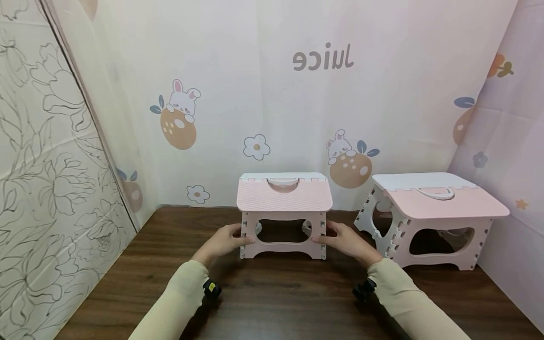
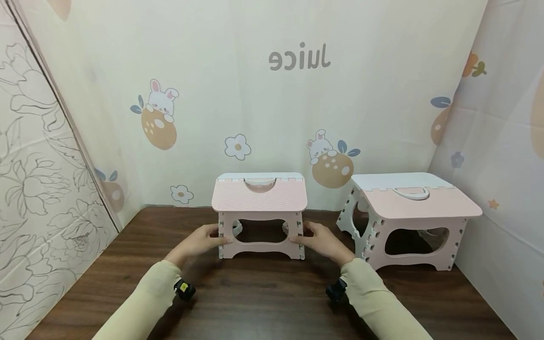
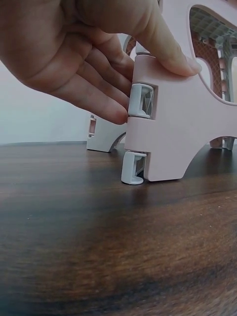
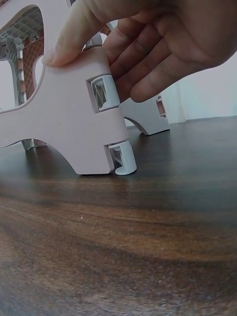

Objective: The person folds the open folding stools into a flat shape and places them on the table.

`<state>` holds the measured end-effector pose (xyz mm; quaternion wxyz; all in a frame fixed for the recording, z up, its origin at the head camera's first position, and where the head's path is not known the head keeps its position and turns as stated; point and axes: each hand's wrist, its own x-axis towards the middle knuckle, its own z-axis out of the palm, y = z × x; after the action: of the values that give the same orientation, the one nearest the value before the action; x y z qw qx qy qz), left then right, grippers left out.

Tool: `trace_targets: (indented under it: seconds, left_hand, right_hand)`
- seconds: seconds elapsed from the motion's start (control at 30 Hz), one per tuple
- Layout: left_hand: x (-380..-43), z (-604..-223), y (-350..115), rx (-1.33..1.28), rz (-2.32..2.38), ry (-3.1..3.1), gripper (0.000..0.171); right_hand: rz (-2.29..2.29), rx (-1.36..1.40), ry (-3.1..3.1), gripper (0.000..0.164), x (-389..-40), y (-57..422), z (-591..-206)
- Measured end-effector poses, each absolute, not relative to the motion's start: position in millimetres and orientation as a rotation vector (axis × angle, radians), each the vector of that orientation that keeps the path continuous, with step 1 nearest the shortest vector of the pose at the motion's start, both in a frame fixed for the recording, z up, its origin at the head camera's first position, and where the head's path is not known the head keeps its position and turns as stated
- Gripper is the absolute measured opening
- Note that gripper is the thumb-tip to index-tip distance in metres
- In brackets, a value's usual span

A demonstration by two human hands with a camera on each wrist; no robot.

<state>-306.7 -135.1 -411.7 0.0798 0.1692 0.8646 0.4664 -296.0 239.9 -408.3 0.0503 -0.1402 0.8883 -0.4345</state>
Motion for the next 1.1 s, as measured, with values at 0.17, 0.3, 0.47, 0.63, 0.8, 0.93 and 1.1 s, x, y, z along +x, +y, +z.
trace_targets:
  seconds: [0.17,0.3,0.47,0.63,0.8,0.93,1.1]
  left_hand:
    - [-307.1,-411.2,-134.9,0.540,1.380,2.593,0.050]
    - [-308.5,-411.2,-135.2,0.553,1.362,2.601,0.050]
    - [-309.1,-411.4,-136.0,0.550,1.350,2.610,0.050]
    - [-309.2,-411.8,-135.5,0.546,1.364,2.601,0.049]
    - [-308.3,-410.5,-134.7,0.537,1.363,2.605,0.049]
    - [-308.8,-410.5,-135.1,0.552,1.344,2.617,0.049]
    - [-309.9,-411.1,-136.0,0.563,1.343,2.606,0.051]
  right_hand:
    - [-1.295,-0.459,2.724,0.074,-297.2,241.9,-408.6]
    - [-1.297,-0.467,2.718,0.073,-297.6,242.5,-408.3]
    - [-1.296,-0.477,2.718,0.072,-298.0,242.2,-406.4]
    - [-1.314,-0.499,2.699,0.071,-297.8,241.9,-404.7]
    - [-1.331,-0.512,2.679,0.071,-298.7,241.8,-405.1]
    - [-1.310,-0.509,2.687,0.072,-300.7,242.9,-406.6]
    - [-1.311,-0.506,2.675,0.071,-302.7,244.1,-407.7]
